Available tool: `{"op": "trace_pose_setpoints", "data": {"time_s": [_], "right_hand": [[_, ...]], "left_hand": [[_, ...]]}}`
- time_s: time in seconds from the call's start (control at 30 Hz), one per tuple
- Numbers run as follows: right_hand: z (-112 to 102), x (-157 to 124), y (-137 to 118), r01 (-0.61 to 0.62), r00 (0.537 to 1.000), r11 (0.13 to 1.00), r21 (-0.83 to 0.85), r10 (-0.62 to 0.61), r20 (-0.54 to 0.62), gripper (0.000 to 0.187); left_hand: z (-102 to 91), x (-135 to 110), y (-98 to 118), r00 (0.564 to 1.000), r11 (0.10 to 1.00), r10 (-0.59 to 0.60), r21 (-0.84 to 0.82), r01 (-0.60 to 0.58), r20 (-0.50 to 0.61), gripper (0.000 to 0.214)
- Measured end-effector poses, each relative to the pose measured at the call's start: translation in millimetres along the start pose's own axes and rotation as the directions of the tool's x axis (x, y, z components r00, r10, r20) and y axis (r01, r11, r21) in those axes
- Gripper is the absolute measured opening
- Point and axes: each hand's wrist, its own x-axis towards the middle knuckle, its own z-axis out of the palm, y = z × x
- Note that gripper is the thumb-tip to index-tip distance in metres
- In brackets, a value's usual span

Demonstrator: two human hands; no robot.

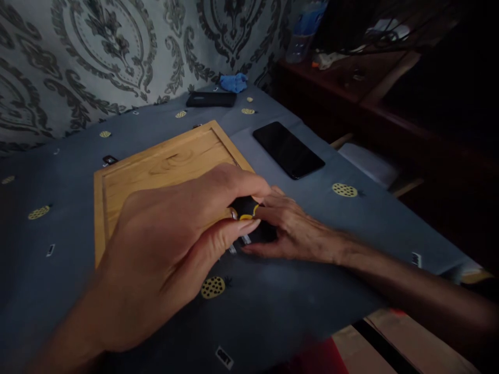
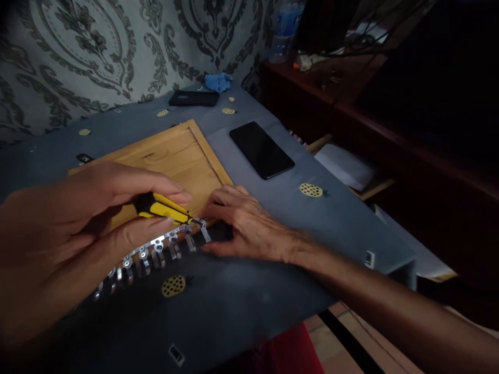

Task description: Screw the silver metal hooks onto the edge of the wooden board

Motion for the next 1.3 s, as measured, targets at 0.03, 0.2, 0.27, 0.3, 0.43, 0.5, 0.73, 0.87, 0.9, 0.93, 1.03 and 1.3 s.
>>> {"op": "trace_pose_setpoints", "data": {"time_s": [0.03, 0.2, 0.27, 0.3, 0.43, 0.5, 0.73, 0.87, 0.9, 0.93, 1.03, 1.3], "right_hand": [[0, 0, 0, -0.004, 1.0, 1.0, 0.003, 0.004, 0.006, 0.029], [0, 0, 1, -0.018, 0.999, 1.0, -0.014, 0.019, 0.029, 0.036], [-1, 0, 1, -0.031, 0.999, 0.999, -0.003, 0.032, 0.039, 0.038], [-1, 1, 1, -0.04, 0.998, 0.999, 0.004, 0.04, 0.046, 0.038], [-1, 2, 1, -0.05, 0.998, 0.999, 0.019, 0.049, 0.043, 0.039], [0, 1, 2, -0.046, 0.998, 0.999, 0.021, 0.045, 0.031, 0.038], [1, 1, 5, -0.006, 1.0, 0.999, 0.036, 0.006, 0.023, 0.033], [1, 1, 3, -0.016, 0.999, 1.0, 0.015, 0.016, 0.032, 0.031], [1, 1, 3, -0.019, 0.999, 1.0, 0.007, 0.019, 0.033, 0.033], [1, 1, 3, -0.019, 0.999, 1.0, 0.001, 0.019, 0.034, 0.036], [1, 0, 3, -0.021, 0.999, 1.0, 0.002, 0.021, 0.032, 0.04], [3, -1, 7, -0.02, 1.0, 1.0, 0.016, 0.02, 0.014, 0.036]], "left_hand": [[-0.4, 0, -1, 1.0, 1.0, 0.01, -0.002, -0.01, 0.012, 0.022], [1.5, 0, -2, 0.997, 0.996, 0.071, 0.061, -0.069, -0.039, 0.017], [4.4, -1, -2, 0.995, 0.992, 0.076, 0.105, -0.069, -0.072, 0.015], [6.1, -1, -1, 0.993, 0.991, 0.074, 0.122, -0.063, -0.087, 0.015], [11.2, -2, 0, 0.983, 0.986, 0.068, 0.159, -0.041, -0.169, 0.016], [11.4, -2, 0, 0.978, 0.987, 0.071, 0.158, -0.04, -0.198, 0.018], [6.4, -3, -3, 0.991, 0.992, 0.01, 0.124, 0.007, -0.135, 0.019], [6.6, -1, -2, 0.992, 0.983, 0.06, 0.18, -0.039, -0.113, 0.012], [6.7, 0, -2, 0.991, 0.98, 0.076, 0.191, -0.054, -0.111, 0.012], [6.9, 1, -1, 0.99, 0.979, 0.088, 0.194, -0.066, -0.106, 0.013], [7.7, 1, -2, 0.992, 0.986, 0.083, 0.153, -0.069, -0.091, 0.016], [23.2, -5, 9, 0.963, 0.912, -0.251, -0.358, 0.201, -0.1, 0.014]]}}
